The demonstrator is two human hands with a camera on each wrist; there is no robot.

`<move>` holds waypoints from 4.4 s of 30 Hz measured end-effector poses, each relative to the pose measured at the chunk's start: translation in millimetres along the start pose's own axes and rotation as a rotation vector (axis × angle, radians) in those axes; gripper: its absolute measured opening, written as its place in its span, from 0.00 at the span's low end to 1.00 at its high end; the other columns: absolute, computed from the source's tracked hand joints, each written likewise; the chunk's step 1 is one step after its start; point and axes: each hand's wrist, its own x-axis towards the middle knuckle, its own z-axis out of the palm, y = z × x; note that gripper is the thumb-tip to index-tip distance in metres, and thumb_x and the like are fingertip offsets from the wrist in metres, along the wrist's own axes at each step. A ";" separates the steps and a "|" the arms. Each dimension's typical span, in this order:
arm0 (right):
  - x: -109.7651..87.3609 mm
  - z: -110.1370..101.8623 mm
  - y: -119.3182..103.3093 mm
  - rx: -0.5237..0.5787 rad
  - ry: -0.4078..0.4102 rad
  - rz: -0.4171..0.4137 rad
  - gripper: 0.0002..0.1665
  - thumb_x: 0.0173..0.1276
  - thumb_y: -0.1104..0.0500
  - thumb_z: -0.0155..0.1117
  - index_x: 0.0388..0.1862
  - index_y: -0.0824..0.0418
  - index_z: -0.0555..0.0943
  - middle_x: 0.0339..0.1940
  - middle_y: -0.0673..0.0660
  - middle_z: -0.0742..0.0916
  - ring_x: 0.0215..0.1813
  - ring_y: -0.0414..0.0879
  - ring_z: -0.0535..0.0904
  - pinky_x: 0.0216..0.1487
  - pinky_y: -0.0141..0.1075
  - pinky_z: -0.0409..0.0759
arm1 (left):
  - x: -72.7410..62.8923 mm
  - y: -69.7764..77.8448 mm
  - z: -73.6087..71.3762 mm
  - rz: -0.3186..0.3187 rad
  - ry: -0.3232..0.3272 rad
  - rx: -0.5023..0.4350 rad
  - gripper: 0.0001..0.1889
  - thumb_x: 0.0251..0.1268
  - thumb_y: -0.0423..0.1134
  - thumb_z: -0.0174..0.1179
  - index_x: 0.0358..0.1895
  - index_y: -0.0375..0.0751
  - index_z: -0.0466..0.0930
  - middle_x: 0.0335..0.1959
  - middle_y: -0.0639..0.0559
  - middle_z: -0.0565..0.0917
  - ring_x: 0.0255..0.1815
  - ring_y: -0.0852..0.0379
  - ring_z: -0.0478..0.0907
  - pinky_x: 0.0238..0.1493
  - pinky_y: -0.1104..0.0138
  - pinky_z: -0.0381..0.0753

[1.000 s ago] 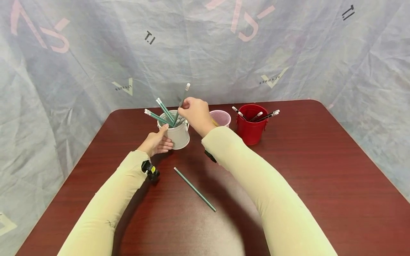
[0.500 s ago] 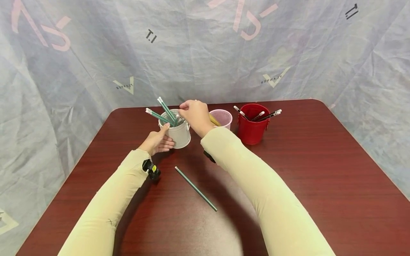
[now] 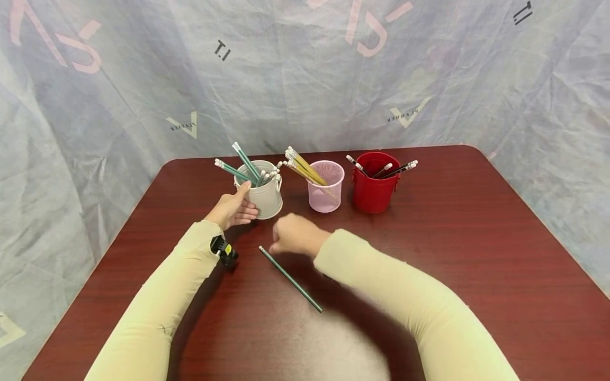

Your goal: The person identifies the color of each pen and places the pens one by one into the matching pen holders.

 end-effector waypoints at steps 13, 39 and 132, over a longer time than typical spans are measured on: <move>-17.1 42.9 -23.4 -0.065 -0.177 0.218 0.24 0.51 0.58 0.74 0.07 0.54 0.68 0.11 0.47 0.71 0.17 0.43 0.68 0.21 0.42 0.76 | -0.6 -0.7 -0.6 -0.009 -0.005 0.005 0.40 0.66 0.65 0.48 0.49 0.23 0.76 0.21 0.48 0.82 0.25 0.56 0.83 0.26 0.68 0.81; -94.4 -39.1 46.3 0.698 0.604 0.179 0.06 0.55 0.75 0.62 0.33 0.72 0.79 0.22 0.48 0.85 0.25 0.34 0.78 0.27 0.25 0.75 | -2.5 0.1 -0.5 -0.001 -0.014 0.019 0.40 0.66 0.66 0.47 0.49 0.23 0.76 0.24 0.47 0.82 0.27 0.55 0.83 0.33 0.66 0.83; 48.9 -29.4 12.0 0.163 0.692 0.044 0.19 0.69 0.67 0.55 0.56 0.75 0.77 0.52 0.68 0.83 0.56 0.61 0.75 0.63 0.45 0.67 | -0.5 -0.6 -1.7 0.008 0.006 0.005 0.36 0.65 0.65 0.49 0.41 0.27 0.79 0.20 0.49 0.82 0.23 0.57 0.82 0.28 0.67 0.82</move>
